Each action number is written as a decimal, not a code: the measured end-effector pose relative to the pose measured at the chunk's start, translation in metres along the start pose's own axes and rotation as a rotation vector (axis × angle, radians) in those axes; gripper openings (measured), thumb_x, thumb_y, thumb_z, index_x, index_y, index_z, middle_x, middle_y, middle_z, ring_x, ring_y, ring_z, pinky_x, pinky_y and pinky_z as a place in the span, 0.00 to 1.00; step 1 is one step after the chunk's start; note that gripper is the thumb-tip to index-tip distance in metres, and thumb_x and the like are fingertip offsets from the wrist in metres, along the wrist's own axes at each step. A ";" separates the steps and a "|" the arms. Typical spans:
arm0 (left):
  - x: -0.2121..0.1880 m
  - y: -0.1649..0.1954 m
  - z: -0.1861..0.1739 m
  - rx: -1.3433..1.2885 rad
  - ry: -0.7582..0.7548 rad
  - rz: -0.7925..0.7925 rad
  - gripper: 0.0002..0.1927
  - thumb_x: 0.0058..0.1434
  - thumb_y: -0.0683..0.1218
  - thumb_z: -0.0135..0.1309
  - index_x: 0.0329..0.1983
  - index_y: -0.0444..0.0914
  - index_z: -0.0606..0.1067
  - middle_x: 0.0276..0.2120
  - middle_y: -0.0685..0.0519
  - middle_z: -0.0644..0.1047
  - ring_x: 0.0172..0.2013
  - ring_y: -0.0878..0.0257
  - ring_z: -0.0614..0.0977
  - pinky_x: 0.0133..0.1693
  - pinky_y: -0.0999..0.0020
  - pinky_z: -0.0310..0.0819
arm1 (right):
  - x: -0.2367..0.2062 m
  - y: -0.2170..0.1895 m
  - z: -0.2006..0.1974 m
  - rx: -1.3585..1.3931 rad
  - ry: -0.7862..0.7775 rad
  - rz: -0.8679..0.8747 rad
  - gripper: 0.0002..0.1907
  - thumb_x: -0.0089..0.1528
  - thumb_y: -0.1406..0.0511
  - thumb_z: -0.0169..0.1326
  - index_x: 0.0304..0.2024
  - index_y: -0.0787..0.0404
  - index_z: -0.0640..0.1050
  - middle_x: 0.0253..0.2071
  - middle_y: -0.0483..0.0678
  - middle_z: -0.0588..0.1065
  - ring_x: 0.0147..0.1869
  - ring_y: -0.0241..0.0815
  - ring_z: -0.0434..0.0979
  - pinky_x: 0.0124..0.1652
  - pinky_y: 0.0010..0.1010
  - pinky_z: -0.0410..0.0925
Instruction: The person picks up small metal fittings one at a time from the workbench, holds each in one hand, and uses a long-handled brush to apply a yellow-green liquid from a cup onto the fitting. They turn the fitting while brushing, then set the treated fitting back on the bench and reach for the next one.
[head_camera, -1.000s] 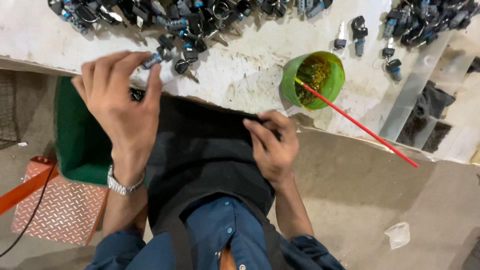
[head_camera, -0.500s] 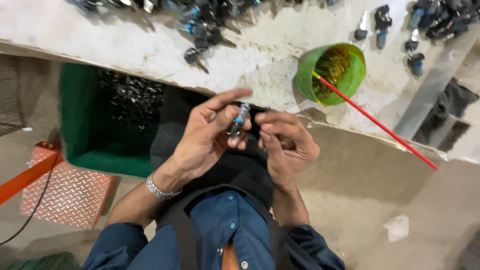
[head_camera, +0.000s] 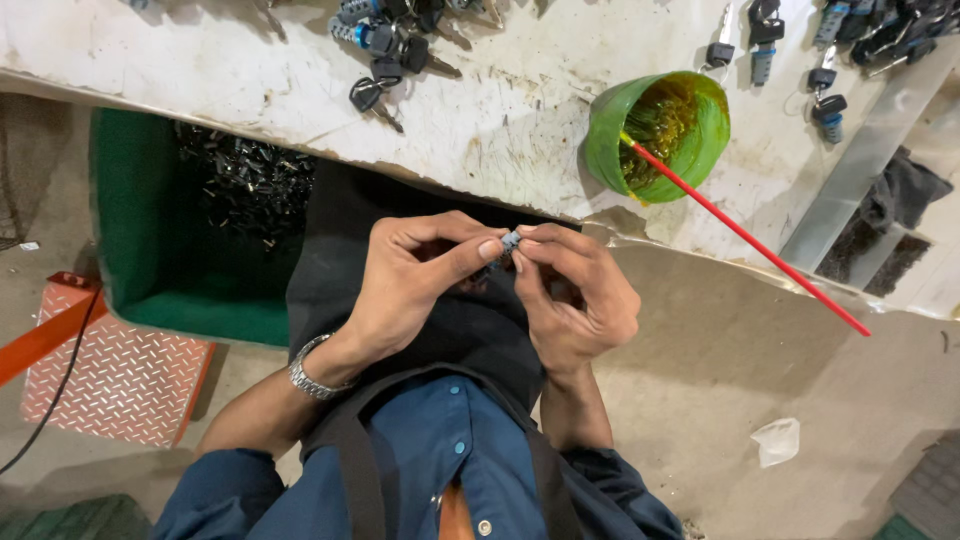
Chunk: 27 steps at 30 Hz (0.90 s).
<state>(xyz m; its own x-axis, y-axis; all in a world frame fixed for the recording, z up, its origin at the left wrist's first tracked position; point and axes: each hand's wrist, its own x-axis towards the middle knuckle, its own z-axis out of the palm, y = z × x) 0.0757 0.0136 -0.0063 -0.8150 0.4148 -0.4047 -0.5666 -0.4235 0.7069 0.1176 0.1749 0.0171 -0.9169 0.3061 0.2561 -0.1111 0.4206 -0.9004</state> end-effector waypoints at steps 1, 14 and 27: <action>0.000 0.001 0.000 0.072 -0.003 0.050 0.07 0.67 0.39 0.61 0.45 0.31 0.83 0.38 0.52 0.82 0.33 0.72 0.77 0.34 0.76 0.71 | 0.000 -0.001 -0.002 -0.024 -0.004 0.017 0.09 0.59 0.79 0.65 0.40 0.67 0.81 0.43 0.56 0.82 0.35 0.31 0.77 0.28 0.14 0.65; 0.003 0.003 0.006 0.174 -0.009 0.049 0.07 0.66 0.40 0.61 0.43 0.30 0.83 0.37 0.51 0.82 0.29 0.72 0.75 0.30 0.77 0.68 | -0.012 0.005 -0.012 0.038 -0.009 0.040 0.10 0.62 0.79 0.65 0.44 0.68 0.79 0.44 0.56 0.81 0.44 0.40 0.83 0.38 0.22 0.75; 0.011 -0.006 -0.003 -0.307 -0.085 -0.197 0.12 0.70 0.42 0.57 0.46 0.26 0.80 0.36 0.45 0.82 0.25 0.70 0.72 0.32 0.69 0.73 | 0.026 0.033 -0.082 0.256 0.443 0.008 0.16 0.77 0.61 0.54 0.46 0.72 0.76 0.33 0.60 0.77 0.22 0.35 0.66 0.20 0.23 0.55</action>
<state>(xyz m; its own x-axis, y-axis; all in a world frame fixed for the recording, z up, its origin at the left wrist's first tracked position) 0.0697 0.0188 -0.0167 -0.6811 0.5724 -0.4565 -0.7320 -0.5452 0.4085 0.1218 0.2666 0.0230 -0.6734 0.6648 0.3232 -0.2455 0.2113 -0.9461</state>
